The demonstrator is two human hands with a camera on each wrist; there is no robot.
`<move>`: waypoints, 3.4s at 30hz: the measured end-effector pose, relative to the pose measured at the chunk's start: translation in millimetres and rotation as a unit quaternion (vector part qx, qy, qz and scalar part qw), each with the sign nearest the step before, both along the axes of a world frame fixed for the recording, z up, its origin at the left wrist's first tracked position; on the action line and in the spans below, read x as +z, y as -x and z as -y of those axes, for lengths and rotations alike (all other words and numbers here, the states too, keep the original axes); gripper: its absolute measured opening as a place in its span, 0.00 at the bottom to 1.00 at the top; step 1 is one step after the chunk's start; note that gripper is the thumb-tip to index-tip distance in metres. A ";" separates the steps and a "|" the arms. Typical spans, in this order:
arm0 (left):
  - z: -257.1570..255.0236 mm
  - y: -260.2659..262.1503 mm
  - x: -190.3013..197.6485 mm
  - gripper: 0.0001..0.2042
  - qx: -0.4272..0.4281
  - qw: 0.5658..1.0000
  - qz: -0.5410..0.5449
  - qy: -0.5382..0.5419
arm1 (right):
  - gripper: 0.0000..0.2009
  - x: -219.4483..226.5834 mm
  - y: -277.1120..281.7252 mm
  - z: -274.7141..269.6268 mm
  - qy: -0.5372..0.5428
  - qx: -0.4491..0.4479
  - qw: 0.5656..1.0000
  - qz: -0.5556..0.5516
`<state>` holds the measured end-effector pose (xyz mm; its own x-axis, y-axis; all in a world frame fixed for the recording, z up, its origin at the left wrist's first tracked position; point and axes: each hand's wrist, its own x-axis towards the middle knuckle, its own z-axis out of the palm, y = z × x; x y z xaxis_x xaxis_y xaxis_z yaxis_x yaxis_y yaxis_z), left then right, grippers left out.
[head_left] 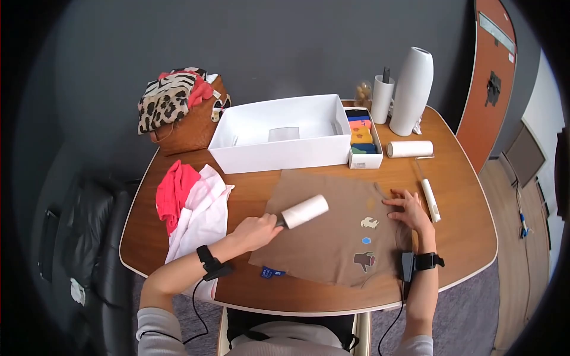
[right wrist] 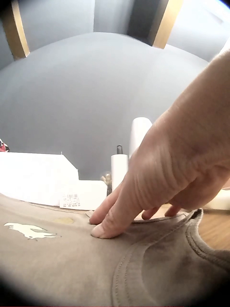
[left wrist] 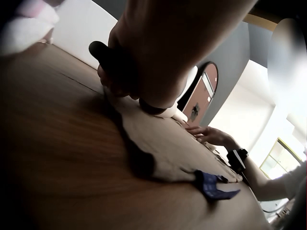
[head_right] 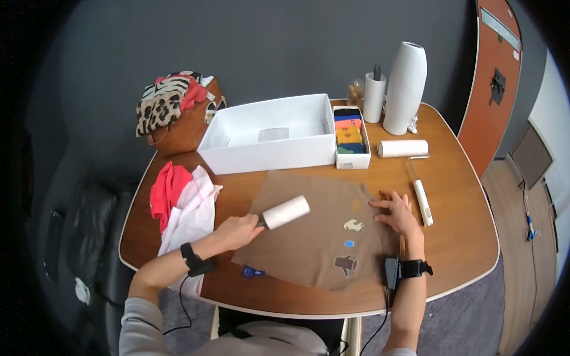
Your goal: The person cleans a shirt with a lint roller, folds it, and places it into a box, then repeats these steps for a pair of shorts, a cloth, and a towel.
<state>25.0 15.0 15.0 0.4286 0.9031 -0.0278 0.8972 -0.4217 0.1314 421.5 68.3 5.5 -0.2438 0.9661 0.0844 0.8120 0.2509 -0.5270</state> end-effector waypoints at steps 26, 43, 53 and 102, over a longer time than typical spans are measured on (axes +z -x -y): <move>-55.2 -15.0 -6.1 0.17 0.095 0.993 0.074 -0.008 | 0.22 0.6 5.6 -0.5 0.013 -0.006 0.998 0.057; 27.8 -15.3 -2.4 0.15 -0.130 0.990 0.057 -0.014 | 0.22 3.2 5.8 2.2 0.024 -0.007 0.999 0.048; 48.2 42.7 -15.4 0.17 0.158 0.986 0.020 -0.045 | 0.23 7.4 9.0 4.9 0.036 -0.011 0.998 0.054; -18.0 -55.5 33.4 0.16 0.114 0.979 0.167 0.014 | 0.20 0.2 25.6 8.0 -0.036 0.028 0.994 0.095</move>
<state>80.5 33.1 48.4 0.2059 0.9771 0.0532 0.8727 -0.2080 0.4418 396.0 60.3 5.7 -0.3161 0.9434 0.1004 0.8785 0.3310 -0.3446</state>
